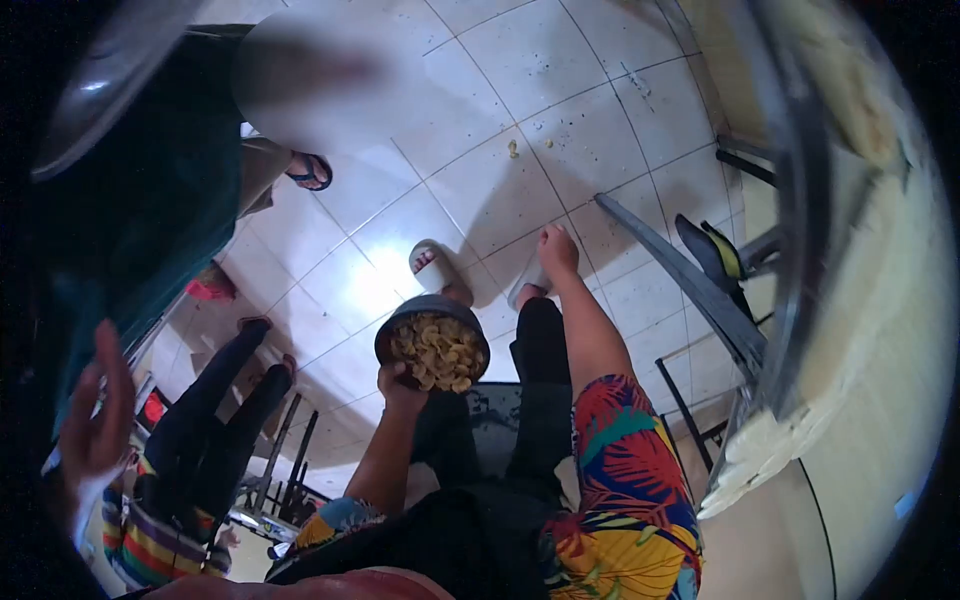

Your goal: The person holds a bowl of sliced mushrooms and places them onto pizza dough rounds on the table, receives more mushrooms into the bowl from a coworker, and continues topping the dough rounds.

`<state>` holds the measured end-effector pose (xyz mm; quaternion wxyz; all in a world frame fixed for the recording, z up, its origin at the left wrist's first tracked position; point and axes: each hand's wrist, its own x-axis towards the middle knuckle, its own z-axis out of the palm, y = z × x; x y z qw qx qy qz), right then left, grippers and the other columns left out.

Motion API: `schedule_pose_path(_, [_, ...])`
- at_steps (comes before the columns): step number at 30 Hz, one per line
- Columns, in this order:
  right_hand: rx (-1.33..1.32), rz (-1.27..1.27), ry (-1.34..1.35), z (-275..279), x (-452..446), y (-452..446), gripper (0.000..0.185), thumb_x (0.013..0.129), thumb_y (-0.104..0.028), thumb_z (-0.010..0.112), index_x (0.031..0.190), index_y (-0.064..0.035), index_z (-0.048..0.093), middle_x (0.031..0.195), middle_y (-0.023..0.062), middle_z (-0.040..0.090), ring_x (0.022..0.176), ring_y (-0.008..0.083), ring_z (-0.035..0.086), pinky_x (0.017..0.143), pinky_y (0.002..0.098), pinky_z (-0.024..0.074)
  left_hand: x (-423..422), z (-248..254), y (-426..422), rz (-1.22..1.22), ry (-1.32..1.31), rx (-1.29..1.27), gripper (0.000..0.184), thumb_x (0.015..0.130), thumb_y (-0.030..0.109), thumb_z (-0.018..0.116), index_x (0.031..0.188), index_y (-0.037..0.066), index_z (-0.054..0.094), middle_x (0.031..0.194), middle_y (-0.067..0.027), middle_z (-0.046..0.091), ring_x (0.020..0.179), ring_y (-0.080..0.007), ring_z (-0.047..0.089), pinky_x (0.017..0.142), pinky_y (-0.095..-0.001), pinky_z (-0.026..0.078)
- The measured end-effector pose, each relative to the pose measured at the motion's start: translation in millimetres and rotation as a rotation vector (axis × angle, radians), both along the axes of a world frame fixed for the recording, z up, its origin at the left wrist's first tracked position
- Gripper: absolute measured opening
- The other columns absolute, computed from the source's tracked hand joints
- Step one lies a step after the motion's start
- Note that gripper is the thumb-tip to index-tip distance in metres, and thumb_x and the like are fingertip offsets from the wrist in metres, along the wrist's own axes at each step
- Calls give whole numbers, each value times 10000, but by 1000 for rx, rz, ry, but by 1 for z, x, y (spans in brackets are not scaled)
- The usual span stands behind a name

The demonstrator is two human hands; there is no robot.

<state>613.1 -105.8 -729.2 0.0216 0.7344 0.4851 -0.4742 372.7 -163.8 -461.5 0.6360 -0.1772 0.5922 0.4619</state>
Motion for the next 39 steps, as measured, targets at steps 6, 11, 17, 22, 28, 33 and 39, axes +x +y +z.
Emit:
schedule_pose_path(6, [152, 271, -9, -120, -37, 77, 234, 766, -90, 573, 998, -86, 542, 1044, 122, 531, 944, 336, 544, 753, 433, 470, -17, -48, 2, 56, -67, -44, 668, 628, 144, 554, 1263, -11, 417, 1247, -171, 483, 1160, -329, 468, 989, -445, 384])
schedule_pose_path(11, [266, 412, -84, -191, -52, 117, 297, 775, -98, 571, 1067, -94, 519, 1142, 106, 487, 1008, 339, 527, 818, 421, 474, -43, -68, -4, 61, -166, 131, 562, 649, 216, 546, 1186, 59, 508, 1144, -162, 553, 1092, -365, 516, 938, -518, 411])
schedule_pose_path(17, [411, 538, -137, -229, -50, 126, 300, 819, -61, 487, 1119, -75, 502, 1203, 122, 456, 1048, 330, 512, 846, 405, 478, -70, -56, 2, 138, -128, 95, 742, 558, 200, 568, 1262, 7, 435, 1244, -184, 490, 1159, -353, 470, 1007, -482, 357])
schedule_pose_path(22, [382, 585, -141, -238, -46, 141, 238, 826, -34, 450, 1052, -53, 519, 1092, 135, 490, 1007, 313, 528, 812, 387, 494, -74, -63, 14, 116, -149, 86, 717, 575, 211, 564, 1254, 13, 442, 1233, -184, 497, 1148, -358, 476, 997, -491, 364])
schedule_pose_path(28, [531, 578, -126, -243, -45, 143, 60, 793, -30, 490, 847, -40, 515, 903, 125, 516, 860, 301, 573, 728, 371, 517, -74, -67, 26, 89, -166, 95, 688, 596, 223, 559, 1244, 19, 451, 1221, -184, 506, 1136, -364, 484, 984, -501, 372])
schedule_pose_path(33, [561, 601, -242, -250, -47, 145, 47, 791, -33, 506, 834, -45, 520, 882, 131, 523, 786, 275, 595, 636, 349, 532, -71, -69, 32, 69, -170, 106, 665, 613, 233, 554, 1236, 24, 458, 1210, -185, 513, 1125, -369, 491, 973, -510, 379])
schedule_pose_path(39, [504, 101, -77, -244, -36, 155, 56, 757, -48, 586, 783, -25, 542, 797, 117, 582, 714, 221, 624, 571, 306, 514, -69, -68, 34, 61, -171, 121, 637, 633, 245, 549, 1227, 31, 467, 1198, -185, 521, 1112, -374, 498, 961, -520, 387])
